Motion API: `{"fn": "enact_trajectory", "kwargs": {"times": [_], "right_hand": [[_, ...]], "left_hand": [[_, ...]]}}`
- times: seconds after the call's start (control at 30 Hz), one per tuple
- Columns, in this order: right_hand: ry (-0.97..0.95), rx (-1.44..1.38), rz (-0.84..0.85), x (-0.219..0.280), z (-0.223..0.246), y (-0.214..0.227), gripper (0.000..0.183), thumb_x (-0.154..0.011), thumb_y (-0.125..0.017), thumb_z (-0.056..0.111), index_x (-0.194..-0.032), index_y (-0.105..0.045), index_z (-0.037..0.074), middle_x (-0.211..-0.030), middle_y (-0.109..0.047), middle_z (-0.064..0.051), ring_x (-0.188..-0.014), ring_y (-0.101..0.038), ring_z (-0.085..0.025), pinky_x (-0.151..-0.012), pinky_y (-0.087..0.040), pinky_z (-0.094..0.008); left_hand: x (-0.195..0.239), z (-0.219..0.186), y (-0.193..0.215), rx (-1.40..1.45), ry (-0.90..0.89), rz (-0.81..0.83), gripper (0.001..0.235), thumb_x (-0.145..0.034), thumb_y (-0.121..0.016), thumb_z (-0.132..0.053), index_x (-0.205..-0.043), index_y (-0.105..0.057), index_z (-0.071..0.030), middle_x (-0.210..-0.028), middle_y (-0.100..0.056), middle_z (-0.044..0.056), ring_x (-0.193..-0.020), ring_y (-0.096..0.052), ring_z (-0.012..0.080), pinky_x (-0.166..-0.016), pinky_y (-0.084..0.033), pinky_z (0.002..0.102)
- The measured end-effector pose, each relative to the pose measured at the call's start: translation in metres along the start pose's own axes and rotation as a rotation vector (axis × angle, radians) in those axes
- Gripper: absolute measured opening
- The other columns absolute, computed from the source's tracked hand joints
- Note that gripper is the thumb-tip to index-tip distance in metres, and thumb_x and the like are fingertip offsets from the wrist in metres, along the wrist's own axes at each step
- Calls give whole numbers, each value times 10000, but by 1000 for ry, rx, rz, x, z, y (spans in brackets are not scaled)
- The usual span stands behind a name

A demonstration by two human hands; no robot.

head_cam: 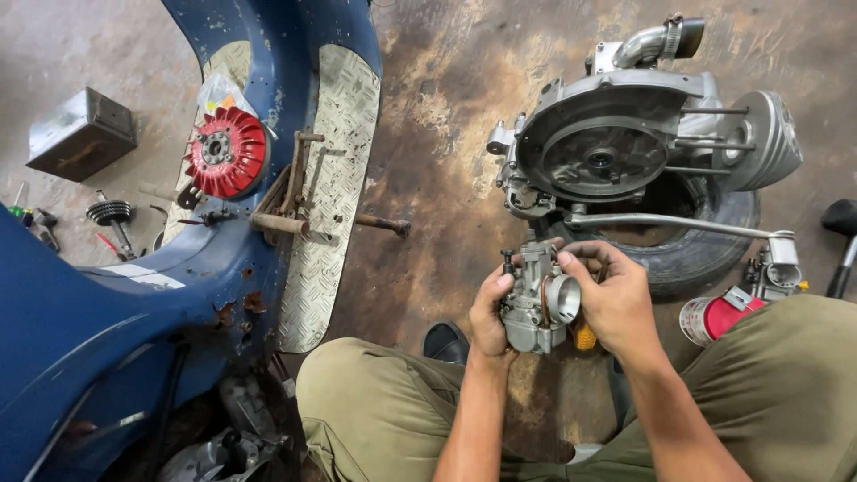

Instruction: The person sits on the workshop floor repairing a motorcycle carburetor. They hammer a fitting into the carburetor body, unscrew components with a screwdriver, fit the carburetor onto the engine intake, and repeatedly turn and adjust small carburetor parts by hand while holding the assembly.

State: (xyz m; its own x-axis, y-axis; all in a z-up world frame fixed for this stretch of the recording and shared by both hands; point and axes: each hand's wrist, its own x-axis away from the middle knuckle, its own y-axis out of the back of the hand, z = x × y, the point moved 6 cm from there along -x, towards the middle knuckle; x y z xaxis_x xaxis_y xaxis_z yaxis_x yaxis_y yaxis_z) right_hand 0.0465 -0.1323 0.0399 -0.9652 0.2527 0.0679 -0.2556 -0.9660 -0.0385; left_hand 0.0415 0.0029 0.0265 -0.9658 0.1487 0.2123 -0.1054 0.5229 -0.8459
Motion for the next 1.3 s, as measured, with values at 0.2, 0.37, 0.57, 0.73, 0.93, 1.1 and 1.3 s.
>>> {"fn": "enact_trajectory", "kwargs": {"times": [0.2,0.37,0.57,0.73,0.93,1.1,1.3], "right_hand": [[28,145,-54,-7,-21,8,96,-935,-761,99,-1027,-734,99,-837,-721,-38,-560,-531,-32,-488,-437,-179],[121,173,80,-25,-41,-40,152,-875,-816,91,-1012,-755,66,-913,-754,-112,-803,-670,-135,-726,-535,-303],[236,229,358,-23,-34,-156,196,-899,-743,62,-1089,-786,54,-984,-770,-161,-949,-730,-232,-885,-565,-397],[157,277,500,-20,-64,-224,193,-904,-741,107,-1074,-794,33,-983,-776,-182,-957,-734,-230,-898,-563,-416],[130,326,544,-18,-72,-252,257,-981,-628,87,-1183,-744,-22,-1009,-740,-227,-945,-682,-237,-864,-543,-429],[139,348,563,-18,-75,-266,272,-947,-704,149,-1153,-743,-25,-961,-735,-170,-879,-666,-225,-829,-526,-402],[429,453,597,-32,-74,-299,189,-876,-805,157,-1025,-767,47,-923,-759,-169,-949,-736,-305,-887,-533,-425]], "left_hand": [[4,-25,2,-59,-207,-245,354,-881,-626,-249,-1159,-664,-34,-1079,-736,175,-1005,-728,262,-926,-594,398],[17,-46,65,43,-435,-628,420,-912,-648,-216,-1286,-682,-28,-1231,-698,211,-1073,-687,296,-980,-565,460],[65,-109,94,294,-656,-1007,368,-971,-669,-240,-1272,-662,-30,-1225,-653,152,-1070,-638,257,-951,-561,414],[87,-134,91,516,-609,-1121,513,-951,-704,-344,-1409,-622,-128,-1384,-584,97,-1237,-562,245,-1039,-495,446],[101,-149,87,433,-524,-1136,575,-953,-702,-323,-1482,-538,-169,-1470,-549,132,-1286,-550,285,-1073,-467,518],[113,-164,70,455,-577,-1112,603,-949,-694,-287,-1509,-515,-152,-1538,-477,128,-1372,-460,254,-1188,-351,506],[121,-175,94,612,-645,-1171,670,-926,-726,-376,-1497,-496,-114,-1517,-451,152,-1396,-416,306,-1181,-227,645]]}}
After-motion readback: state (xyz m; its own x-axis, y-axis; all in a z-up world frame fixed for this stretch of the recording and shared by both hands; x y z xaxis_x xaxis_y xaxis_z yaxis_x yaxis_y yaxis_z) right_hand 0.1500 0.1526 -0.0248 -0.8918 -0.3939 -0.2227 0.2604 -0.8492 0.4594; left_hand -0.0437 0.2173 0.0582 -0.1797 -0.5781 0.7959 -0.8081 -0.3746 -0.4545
